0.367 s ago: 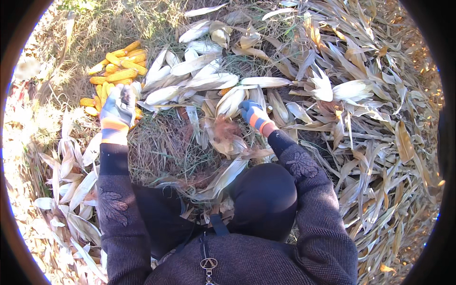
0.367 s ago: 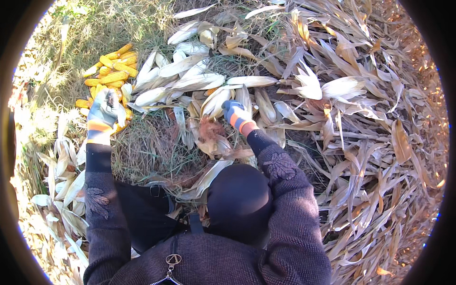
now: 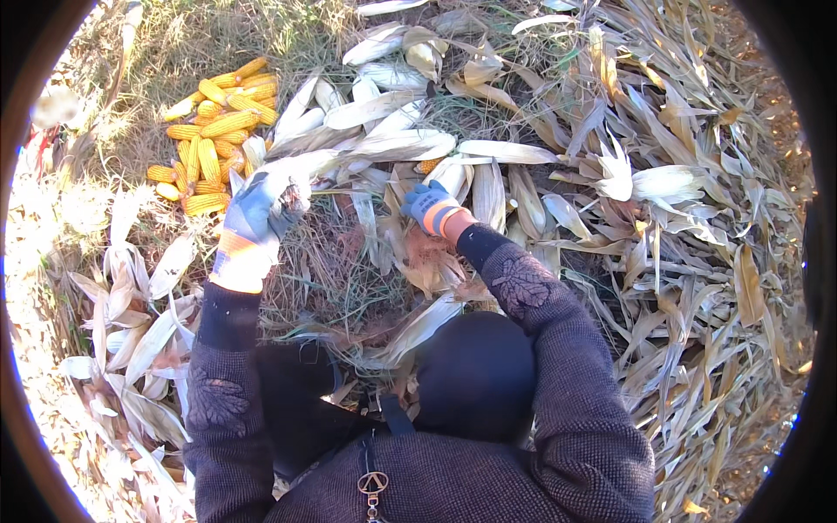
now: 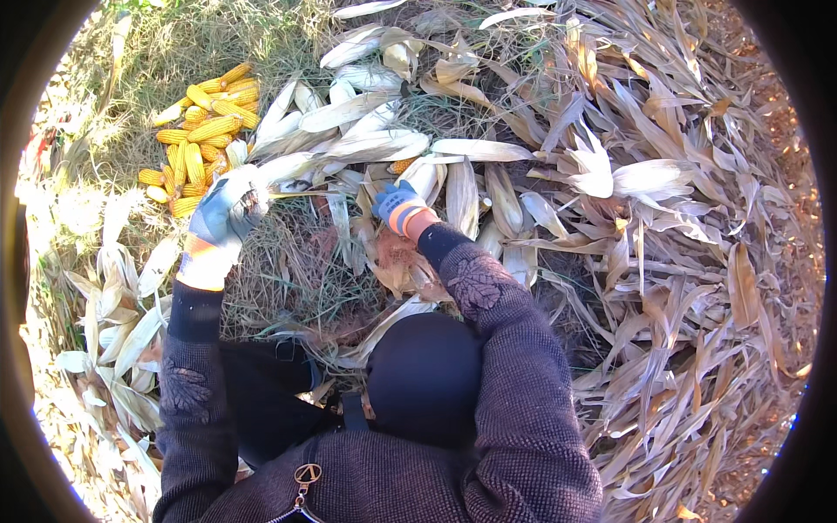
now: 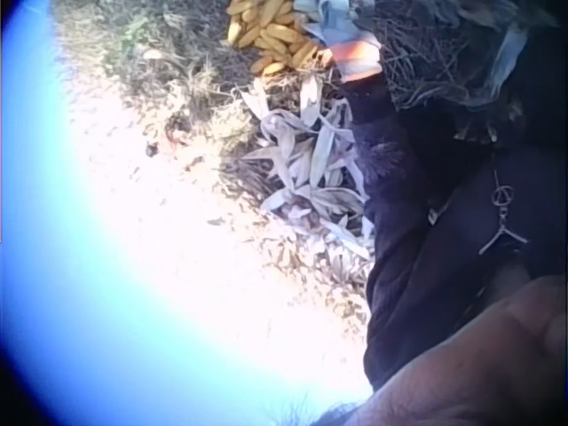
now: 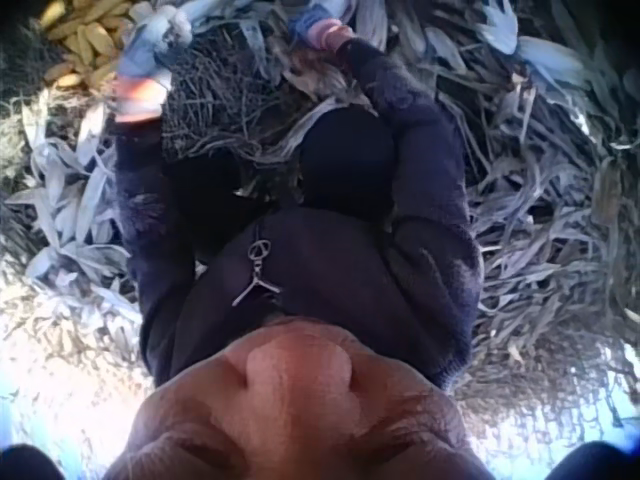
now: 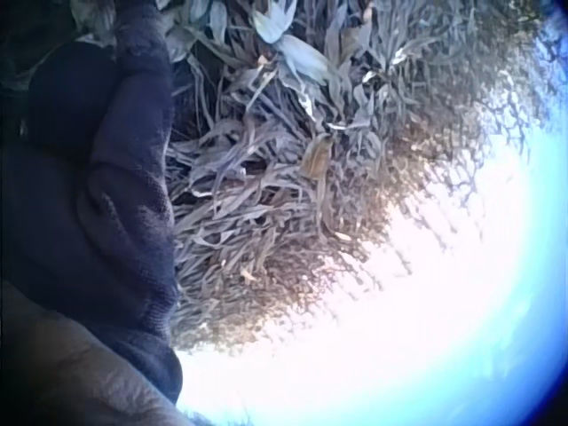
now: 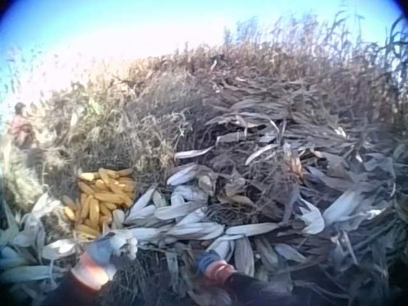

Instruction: The person sits on the ground in a cornfield and shucks corn cobs by hand, removing the husks and placing the cleaned cobs into a growing pile. The person handles each cob individually, peeling away the dried husks and silk.

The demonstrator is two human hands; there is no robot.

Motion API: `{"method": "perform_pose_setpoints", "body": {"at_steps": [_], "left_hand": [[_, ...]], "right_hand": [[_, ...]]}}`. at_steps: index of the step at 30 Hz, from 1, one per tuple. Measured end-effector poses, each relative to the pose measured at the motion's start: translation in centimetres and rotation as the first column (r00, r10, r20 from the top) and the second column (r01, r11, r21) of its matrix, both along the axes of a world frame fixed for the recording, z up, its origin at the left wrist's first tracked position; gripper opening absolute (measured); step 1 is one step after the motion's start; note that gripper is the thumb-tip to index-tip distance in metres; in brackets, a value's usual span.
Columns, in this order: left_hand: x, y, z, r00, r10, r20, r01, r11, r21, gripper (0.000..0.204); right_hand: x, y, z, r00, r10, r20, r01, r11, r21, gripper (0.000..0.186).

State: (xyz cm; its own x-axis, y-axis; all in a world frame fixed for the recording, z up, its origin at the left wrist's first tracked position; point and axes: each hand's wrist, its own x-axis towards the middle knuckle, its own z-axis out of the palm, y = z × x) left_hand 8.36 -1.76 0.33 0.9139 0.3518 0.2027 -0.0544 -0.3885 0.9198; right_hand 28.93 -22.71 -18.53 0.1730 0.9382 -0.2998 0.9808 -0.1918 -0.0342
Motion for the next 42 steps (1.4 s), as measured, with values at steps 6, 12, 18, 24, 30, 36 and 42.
{"method": "perform_pose_setpoints", "body": {"at_steps": [6, 12, 18, 24, 30, 36, 42], "left_hand": [[1.2, -0.6, 0.5, 0.987, 0.009, -0.163, -0.085, 0.882, -0.464, 0.02], [2.1, -0.5, -1.0, 0.985, -0.028, -0.167, 0.035, 0.999, 0.038, 0.03], [2.6, -1.8, -0.5, 0.982, -0.168, -0.088, 0.12, 0.911, -0.396, 0.027], [2.2, -2.9, -3.4, 0.989, -0.045, -0.14, -0.077, 0.654, -0.753, 0.025], [2.9, -5.7, -3.8, 0.959, 0.073, -0.275, -0.138, 0.965, -0.223, 0.082], [3.9, -8.9, -2.4, 0.926, 0.167, -0.338, -0.274, 0.914, -0.298, 0.049], [3.5, -7.7, -4.1, 0.966, 0.179, -0.188, -0.251, 0.827, -0.503, 0.012]], "right_hand": [[-0.6, 0.3, 0.4, 0.991, 0.06, 0.119, -0.052, 0.996, -0.073, 0.03], [-0.1, -0.3, 0.9, 0.991, 0.01, 0.132, -0.017, 0.999, 0.05, 0.025], [1.9, -1.6, 3.5, 0.965, -0.262, -0.025, 0.235, 0.816, 0.529, 0.021], [-0.7, 0.6, 7.6, 0.935, -0.332, -0.128, 0.297, 0.532, 0.793, 0.02], [-6.1, 2.3, 11.4, 0.9, -0.315, -0.302, 0.428, 0.505, 0.749, 0.017], [-7.9, 2.2, 11.4, 0.794, -0.264, -0.547, 0.6, 0.485, 0.637, 0.019], [-8.3, 2.1, 12.9, 0.752, -0.131, -0.646, 0.638, 0.389, 0.664, 0.017]]}}
